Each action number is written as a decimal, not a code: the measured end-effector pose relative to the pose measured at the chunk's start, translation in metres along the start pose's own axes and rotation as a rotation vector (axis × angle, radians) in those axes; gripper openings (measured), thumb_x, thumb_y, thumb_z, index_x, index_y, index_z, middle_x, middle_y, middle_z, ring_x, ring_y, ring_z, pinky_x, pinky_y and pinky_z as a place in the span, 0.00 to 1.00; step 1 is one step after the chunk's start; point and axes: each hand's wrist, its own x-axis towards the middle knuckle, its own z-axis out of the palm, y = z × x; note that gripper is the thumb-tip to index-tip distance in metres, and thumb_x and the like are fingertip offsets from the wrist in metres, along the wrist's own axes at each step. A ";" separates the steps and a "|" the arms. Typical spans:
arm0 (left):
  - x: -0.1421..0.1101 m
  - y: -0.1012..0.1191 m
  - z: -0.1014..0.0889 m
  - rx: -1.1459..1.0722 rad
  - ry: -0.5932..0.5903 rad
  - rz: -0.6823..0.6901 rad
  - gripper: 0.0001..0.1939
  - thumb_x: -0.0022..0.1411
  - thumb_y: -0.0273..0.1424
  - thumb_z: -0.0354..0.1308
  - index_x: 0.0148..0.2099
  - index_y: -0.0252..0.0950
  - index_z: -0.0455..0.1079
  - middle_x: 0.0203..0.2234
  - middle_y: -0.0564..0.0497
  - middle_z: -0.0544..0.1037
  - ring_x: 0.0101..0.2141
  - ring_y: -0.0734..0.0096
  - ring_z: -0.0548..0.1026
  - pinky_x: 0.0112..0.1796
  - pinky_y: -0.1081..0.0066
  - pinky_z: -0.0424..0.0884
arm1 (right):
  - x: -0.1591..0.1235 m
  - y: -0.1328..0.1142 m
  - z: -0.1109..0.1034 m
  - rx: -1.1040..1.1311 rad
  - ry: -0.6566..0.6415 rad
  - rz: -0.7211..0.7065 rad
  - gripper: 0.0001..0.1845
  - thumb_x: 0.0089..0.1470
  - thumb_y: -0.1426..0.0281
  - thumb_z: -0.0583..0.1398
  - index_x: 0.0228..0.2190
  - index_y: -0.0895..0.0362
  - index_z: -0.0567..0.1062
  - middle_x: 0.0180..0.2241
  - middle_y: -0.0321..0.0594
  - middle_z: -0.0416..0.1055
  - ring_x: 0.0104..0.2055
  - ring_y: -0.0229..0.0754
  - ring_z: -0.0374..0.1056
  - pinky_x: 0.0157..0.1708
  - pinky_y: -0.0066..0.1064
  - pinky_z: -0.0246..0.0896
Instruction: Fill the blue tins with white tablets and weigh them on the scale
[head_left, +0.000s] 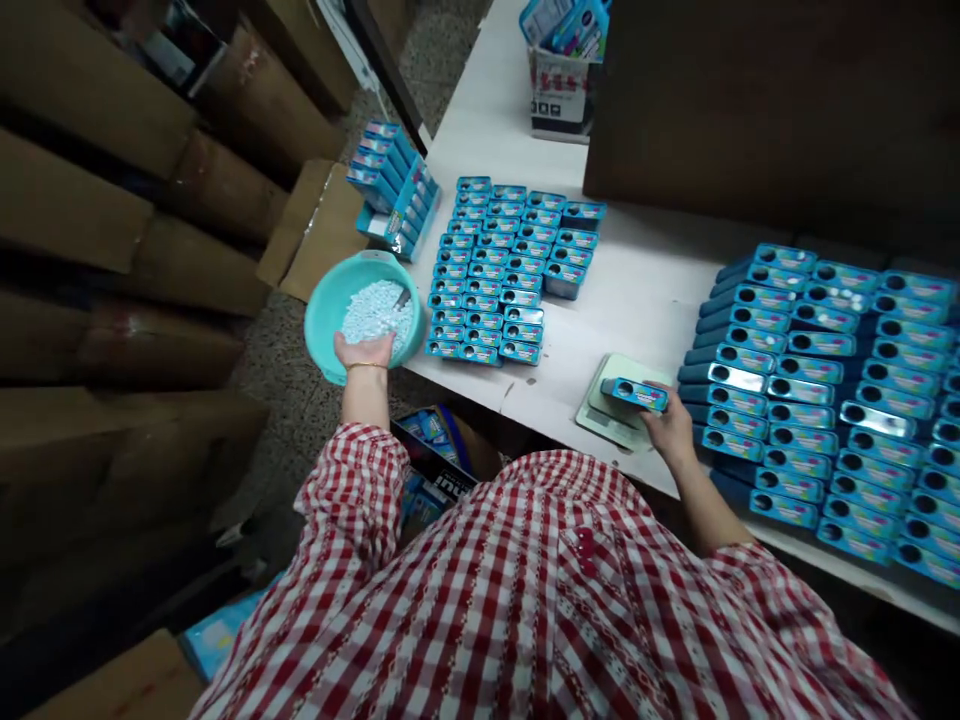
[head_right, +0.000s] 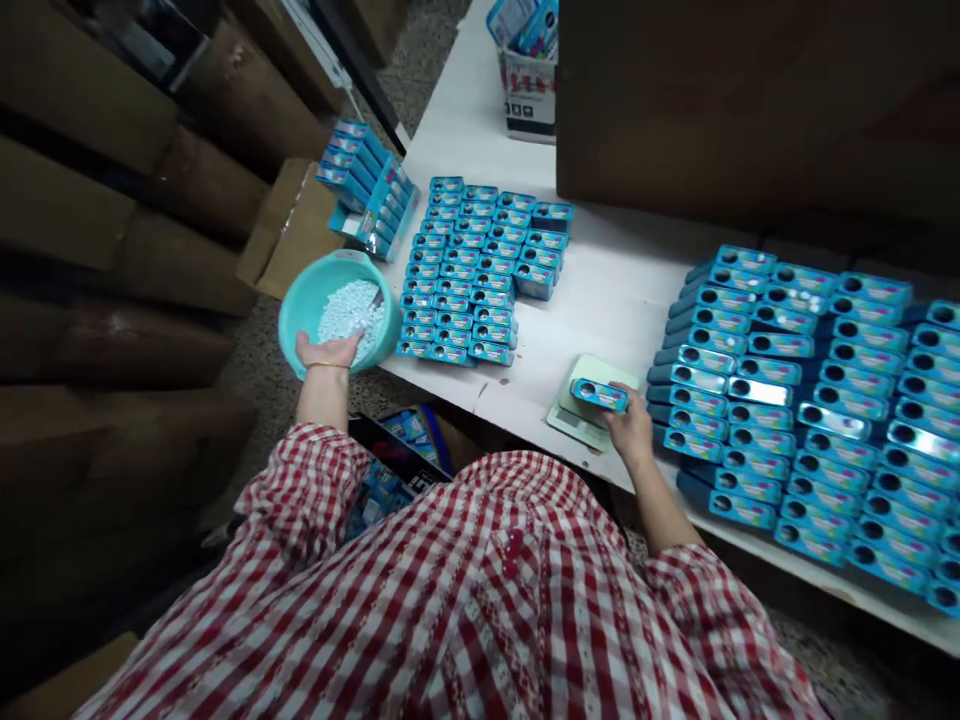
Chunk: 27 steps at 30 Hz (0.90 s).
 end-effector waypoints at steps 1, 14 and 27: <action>-0.004 -0.004 -0.001 -0.026 0.040 -0.003 0.30 0.62 0.46 0.29 0.59 0.38 0.54 0.54 0.40 0.64 0.57 0.64 0.58 0.52 0.57 0.59 | -0.001 0.000 0.001 0.006 -0.005 -0.003 0.25 0.42 0.58 0.59 0.41 0.57 0.69 0.40 0.45 0.70 0.40 0.47 0.66 0.44 0.43 0.61; -0.165 -0.204 0.102 -0.053 -0.597 -0.959 0.20 0.62 0.38 0.42 0.40 0.31 0.71 0.33 0.42 0.77 0.34 0.65 0.75 0.39 0.63 0.69 | -0.014 -0.135 -0.044 -0.594 -0.212 -0.645 0.20 0.56 0.71 0.51 0.51 0.51 0.64 0.46 0.45 0.65 0.50 0.49 0.58 0.54 0.50 0.44; -0.174 -0.238 0.117 0.019 -0.593 -1.081 0.15 0.60 0.31 0.45 0.30 0.29 0.70 0.21 0.46 0.74 0.23 0.73 0.72 0.32 0.73 0.67 | -0.031 -0.147 -0.039 -0.736 -0.421 -0.771 0.22 0.58 0.76 0.46 0.53 0.53 0.60 0.49 0.46 0.63 0.52 0.48 0.54 0.50 0.45 0.47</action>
